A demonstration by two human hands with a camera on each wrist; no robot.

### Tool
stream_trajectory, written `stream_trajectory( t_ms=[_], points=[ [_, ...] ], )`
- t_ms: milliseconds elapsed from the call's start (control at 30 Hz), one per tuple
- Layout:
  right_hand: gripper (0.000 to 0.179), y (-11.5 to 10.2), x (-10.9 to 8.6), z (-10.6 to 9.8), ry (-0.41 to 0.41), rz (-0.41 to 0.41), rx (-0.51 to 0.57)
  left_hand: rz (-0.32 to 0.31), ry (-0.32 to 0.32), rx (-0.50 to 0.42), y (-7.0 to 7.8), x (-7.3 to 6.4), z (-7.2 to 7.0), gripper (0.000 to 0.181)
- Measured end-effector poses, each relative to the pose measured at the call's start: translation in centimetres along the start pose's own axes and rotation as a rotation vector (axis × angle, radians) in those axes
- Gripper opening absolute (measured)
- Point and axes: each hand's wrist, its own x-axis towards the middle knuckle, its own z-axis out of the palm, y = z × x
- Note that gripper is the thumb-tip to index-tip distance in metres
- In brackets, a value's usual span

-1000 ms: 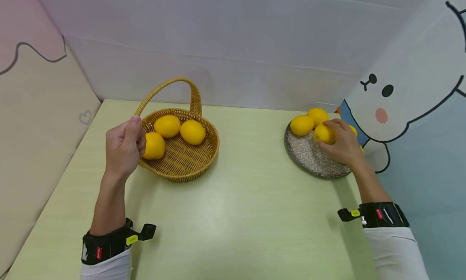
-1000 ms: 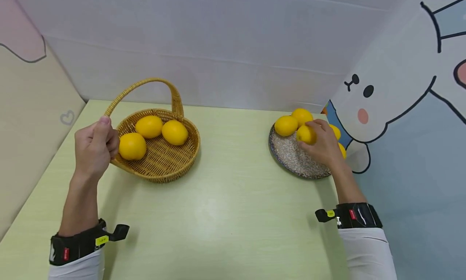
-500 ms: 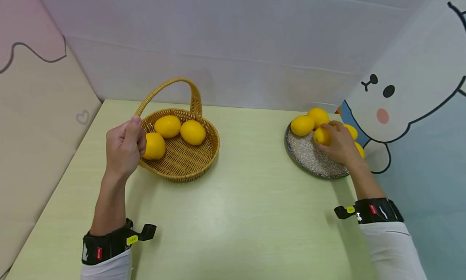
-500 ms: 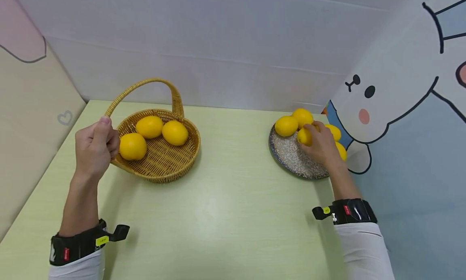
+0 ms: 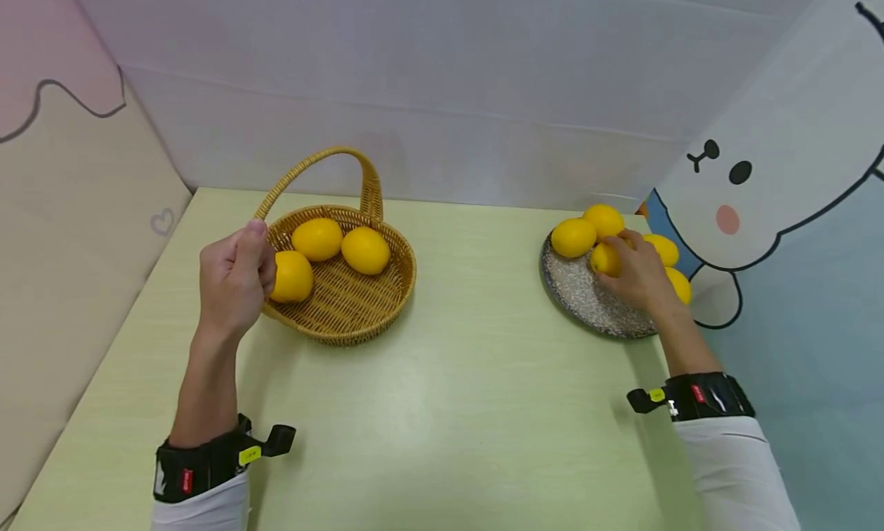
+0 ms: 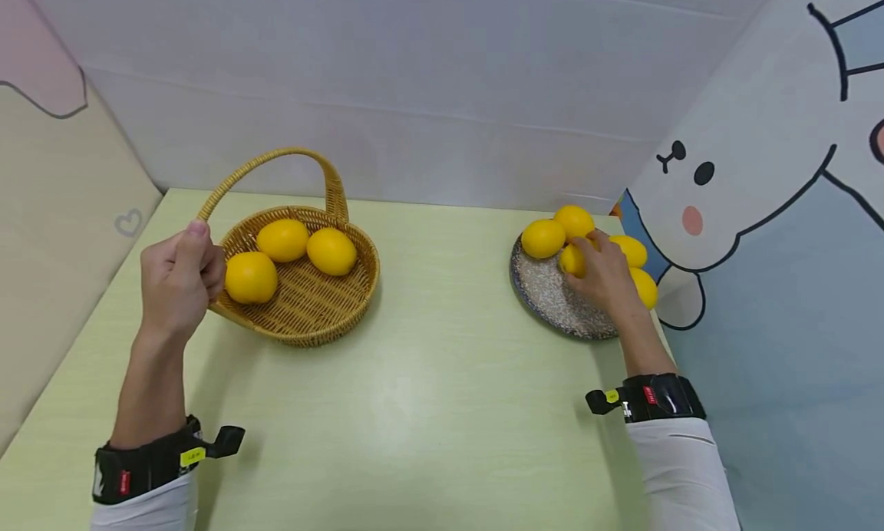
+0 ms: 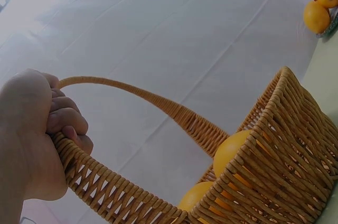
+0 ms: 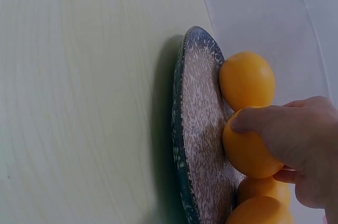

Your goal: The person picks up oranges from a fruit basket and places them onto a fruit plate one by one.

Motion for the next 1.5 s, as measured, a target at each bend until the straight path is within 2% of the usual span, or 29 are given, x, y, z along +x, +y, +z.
stream_trajectory(
  t_ms=[400, 733, 867, 1100, 1400, 1500],
  points=[
    [0.071, -0.2, -0.2, 0.1, -0.005, -0.001, -0.042, 0.010, -0.013, -0.016, -0.2, -0.1, -0.1, 0.060],
    [0.071, -0.2, -0.3, 0.1, 0.007, 0.011, -0.009, 0.020, -0.013, -0.023, 0.0, -0.2, 0.0, 0.061],
    [0.074, -0.4, -0.4, -0.3, 0.018, 0.014, 0.025, 0.022, -0.009, -0.010, 0.0, -0.3, -0.1, 0.061],
    [0.089, -0.9, -0.7, -1.5, -0.014, 0.063, 0.063, 0.022, -0.013, -0.009, 0.0, -0.3, -0.1, 0.061],
    [0.090, -1.9, -0.9, -2.7, 0.032, 0.012, 0.027, 0.023, -0.014, -0.011, -0.2, -0.3, -0.2, 0.060],
    [0.091, -2.1, -0.9, -2.8, 0.019, 0.017, 0.030, 0.023, -0.012, -0.003, -0.2, -0.3, -0.2, 0.061]
  ],
)
